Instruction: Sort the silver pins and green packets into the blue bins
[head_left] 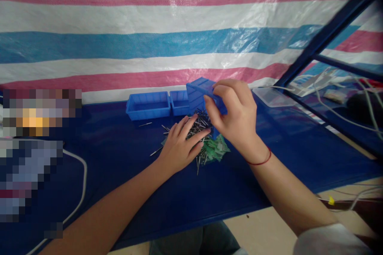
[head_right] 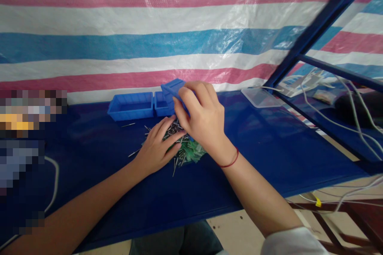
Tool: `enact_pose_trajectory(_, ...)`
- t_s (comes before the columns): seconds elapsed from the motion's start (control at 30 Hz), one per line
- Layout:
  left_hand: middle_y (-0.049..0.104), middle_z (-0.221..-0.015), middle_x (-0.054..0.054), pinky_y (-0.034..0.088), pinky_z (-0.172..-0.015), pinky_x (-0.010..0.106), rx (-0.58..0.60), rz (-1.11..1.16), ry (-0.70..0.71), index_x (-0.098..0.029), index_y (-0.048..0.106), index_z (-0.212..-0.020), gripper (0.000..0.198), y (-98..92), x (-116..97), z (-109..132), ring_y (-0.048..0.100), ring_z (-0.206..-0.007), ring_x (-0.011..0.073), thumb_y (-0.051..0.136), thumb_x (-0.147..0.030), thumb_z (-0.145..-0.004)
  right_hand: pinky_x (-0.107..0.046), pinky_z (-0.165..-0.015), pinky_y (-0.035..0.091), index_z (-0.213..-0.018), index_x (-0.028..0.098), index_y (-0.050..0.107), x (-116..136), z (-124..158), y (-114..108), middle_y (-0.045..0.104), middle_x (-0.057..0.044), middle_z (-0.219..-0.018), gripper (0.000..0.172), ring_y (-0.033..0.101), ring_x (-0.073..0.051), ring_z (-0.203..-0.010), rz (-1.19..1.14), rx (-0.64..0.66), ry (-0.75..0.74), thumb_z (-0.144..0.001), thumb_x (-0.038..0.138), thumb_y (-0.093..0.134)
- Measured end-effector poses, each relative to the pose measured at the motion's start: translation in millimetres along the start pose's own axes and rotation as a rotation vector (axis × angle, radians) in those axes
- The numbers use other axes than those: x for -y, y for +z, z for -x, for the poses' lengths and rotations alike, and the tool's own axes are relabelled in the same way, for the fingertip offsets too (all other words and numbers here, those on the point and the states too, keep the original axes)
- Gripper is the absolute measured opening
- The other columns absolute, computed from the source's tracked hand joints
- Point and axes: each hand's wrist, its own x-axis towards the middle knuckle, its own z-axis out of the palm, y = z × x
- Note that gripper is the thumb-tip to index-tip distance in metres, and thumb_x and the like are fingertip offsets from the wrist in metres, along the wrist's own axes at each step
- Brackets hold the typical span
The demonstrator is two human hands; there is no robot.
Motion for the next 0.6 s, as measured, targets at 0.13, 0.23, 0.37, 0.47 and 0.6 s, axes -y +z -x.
enact_pose_trajectory(0.13,0.028,-0.153,0.011,0.027,-0.109,0.059,0.066,0.004,-0.022,-0.03,0.051,-0.133,0.044,-3.6,-1.5,-0.5,0.024,-0.141,0.0348,0.047,-0.046,-0.092,-0.043,-0.085,0.047,-0.098,0.023,0.058,-0.4,-0.2,0.8,0.061,-0.011,-0.103,0.011,0.056,-0.026,-0.1,-0.006,-0.007,-0.009,-0.089,0.027,0.051)
enact_pose_trajectory(0.23,0.023,-0.154,0.014,0.019,-0.109,0.065,0.118,0.055,0.048,-0.029,0.048,-0.136,0.073,-8.9,1.2,0.4,0.017,-0.142,0.0407,0.053,-0.071,-0.077,-0.043,-0.085,0.047,-0.097,0.023,0.058,-1.2,-0.1,1.3,0.061,-0.011,-0.103,0.011,0.056,-0.027,-0.1,-0.032,-0.006,-0.004,-0.089,0.027,0.052)
enact_pose_trajectory(0.37,0.018,-0.156,0.014,0.015,-0.107,0.071,0.202,0.097,0.176,-0.032,0.043,-0.14,0.095,-11.7,7.5,2.2,0.011,-0.141,0.0459,0.057,-0.082,-0.06,-0.044,-0.086,0.046,-0.097,0.023,0.058,-2.6,0.2,1.2,0.06,-0.01,-0.104,0.011,0.055,-0.027,-0.102,-0.055,0.006,0.025,-0.088,0.026,0.053)
enact_pose_trajectory(0.47,0.017,-0.156,0.015,0.017,-0.107,0.07,0.189,0.066,0.132,-0.03,0.041,-0.141,0.088,-9.2,8.9,3.0,0.011,-0.142,0.0451,0.059,-0.074,-0.068,-0.044,-0.087,0.046,-0.098,0.023,0.058,-3.2,0.5,0.4,0.061,-0.01,-0.104,0.011,0.055,-0.026,-0.101,-0.039,0.007,0.019,-0.089,0.027,0.053)
enact_pose_trajectory(0.6,0.019,-0.156,0.013,0.019,-0.108,0.068,0.169,0.047,0.095,-0.03,0.044,-0.139,0.076,-6.0,6.6,3.1,0.013,-0.142,0.0435,0.059,-0.067,-0.074,-0.044,-0.086,0.047,-0.098,0.023,0.058,-3.4,0.7,-0.5,0.061,-0.01,-0.104,0.011,0.056,-0.026,-0.099,0.0,-0.007,-0.019,-0.09,0.028,0.052)
